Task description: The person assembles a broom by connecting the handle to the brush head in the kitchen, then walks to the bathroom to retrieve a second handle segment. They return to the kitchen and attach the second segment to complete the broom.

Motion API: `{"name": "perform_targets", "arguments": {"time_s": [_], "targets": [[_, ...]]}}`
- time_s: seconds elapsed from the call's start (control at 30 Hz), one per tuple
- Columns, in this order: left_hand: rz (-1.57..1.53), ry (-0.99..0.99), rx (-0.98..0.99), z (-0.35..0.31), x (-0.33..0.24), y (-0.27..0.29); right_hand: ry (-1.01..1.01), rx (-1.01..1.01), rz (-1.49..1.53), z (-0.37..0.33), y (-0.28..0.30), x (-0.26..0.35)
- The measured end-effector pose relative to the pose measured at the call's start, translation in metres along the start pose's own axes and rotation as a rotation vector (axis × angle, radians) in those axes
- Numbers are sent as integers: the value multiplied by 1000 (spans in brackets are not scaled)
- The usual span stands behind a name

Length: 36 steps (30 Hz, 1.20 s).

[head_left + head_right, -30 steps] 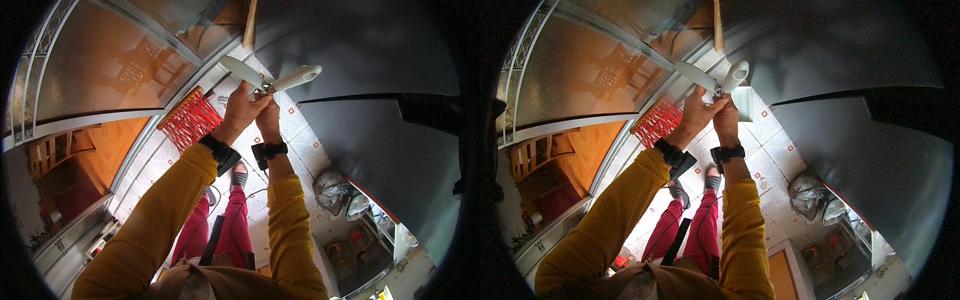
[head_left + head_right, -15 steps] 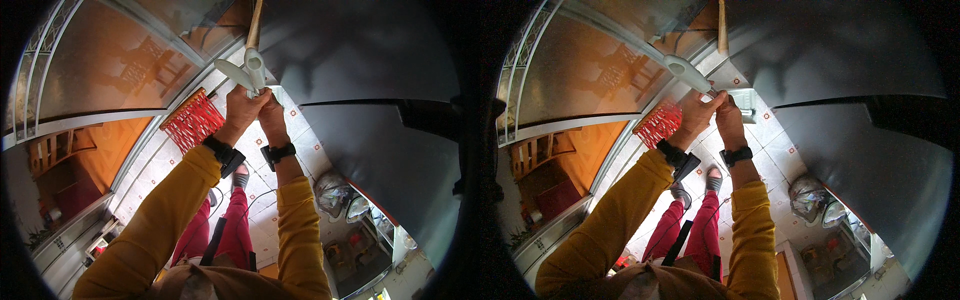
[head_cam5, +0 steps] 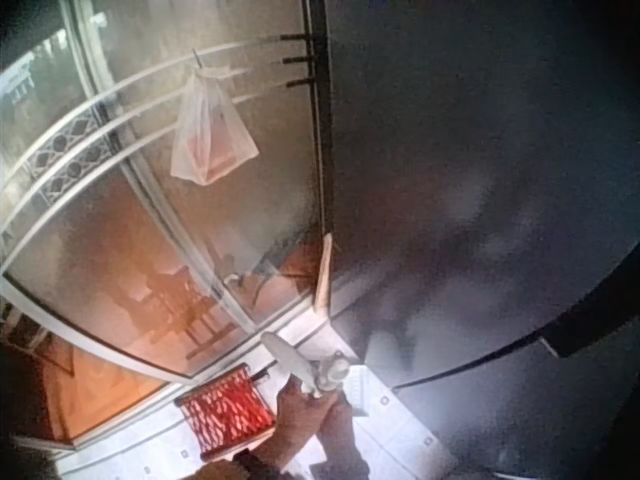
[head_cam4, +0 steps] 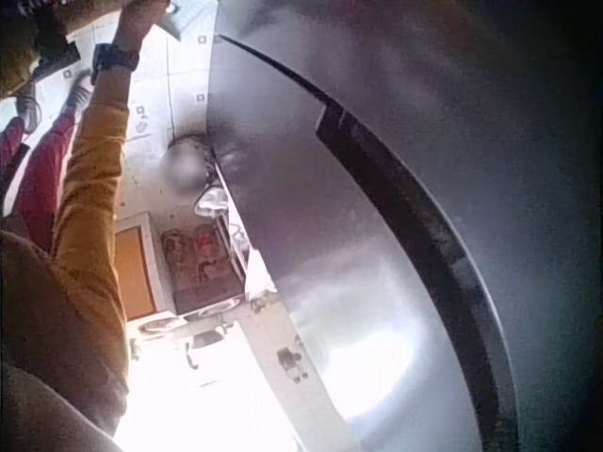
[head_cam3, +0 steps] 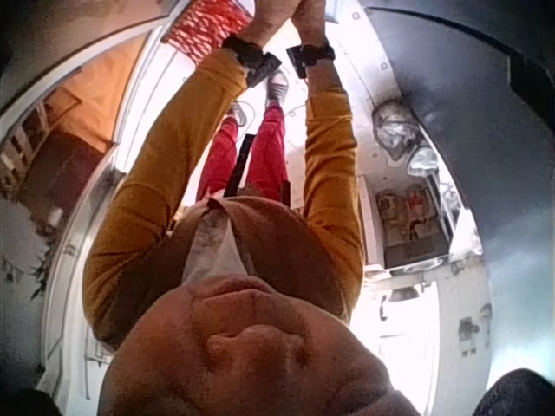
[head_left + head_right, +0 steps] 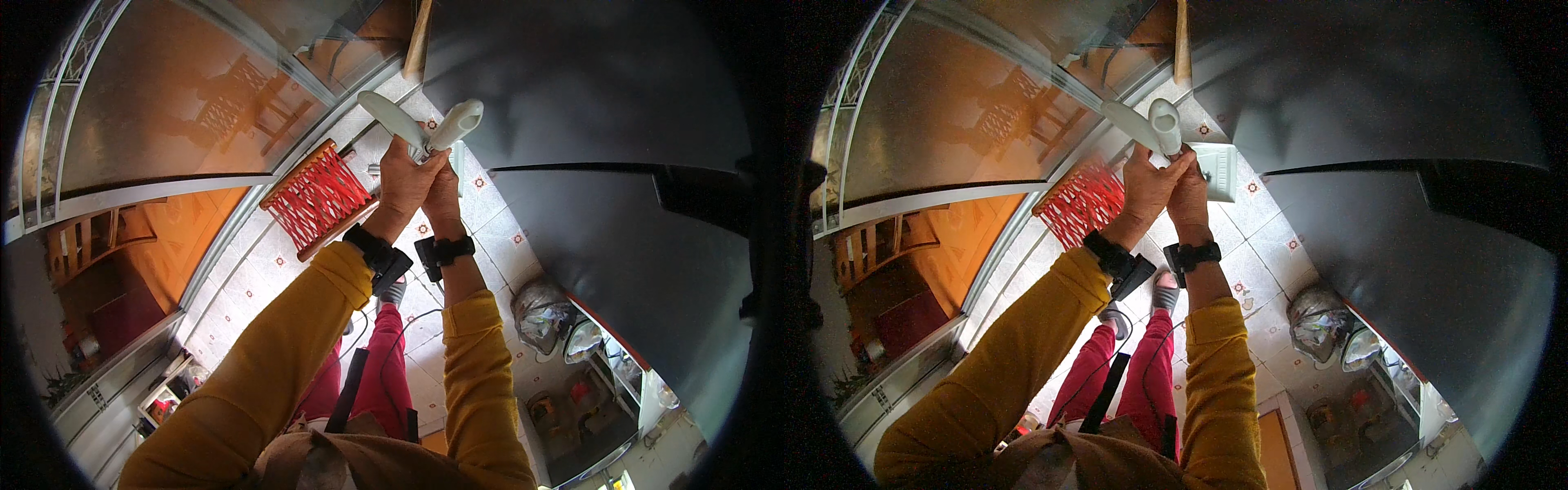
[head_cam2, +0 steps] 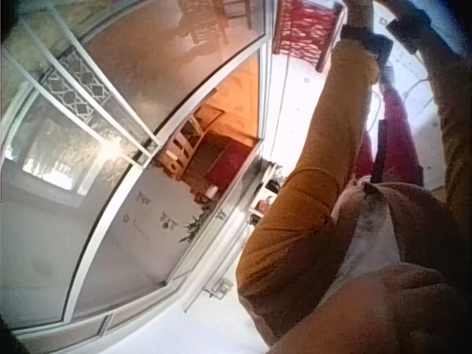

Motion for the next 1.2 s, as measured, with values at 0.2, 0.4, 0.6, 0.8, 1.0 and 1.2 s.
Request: {"name": "perform_targets", "arguments": {"time_s": [0.2, 0.4, 0.6, 0.8, 1.0, 1.2], "targets": [[-22, -18, 35, 2, -2, -2, 341, -233, -905, -20, -6, 18], [-4, -25, 98, 4, 1, -4, 365, -274, -901, -7, 9, 12], [-34, -30, 232, -12, 23, 17, 209, -398, -1046, -41, 28, 26], [-23, 80, 247, -69, 67, 99, 73, -439, -1016, -63, 33, 38], [62, 315, 227, -167, 117, 166, 165, -427, -1108, -53, 31, 33], [127, 426, 281, -238, 133, 242, 79, -422, -1078, -68, 62, 7]]}}
Point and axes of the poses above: each hand's wrist, its own z-axis towards the middle knuckle, its own y-axis out of the back of the hand, x = y × z, the point moved 9 cm from there along z, towards the middle knuckle, and after that the axes turned 14 degrees about -y, right-handed, at the moved point
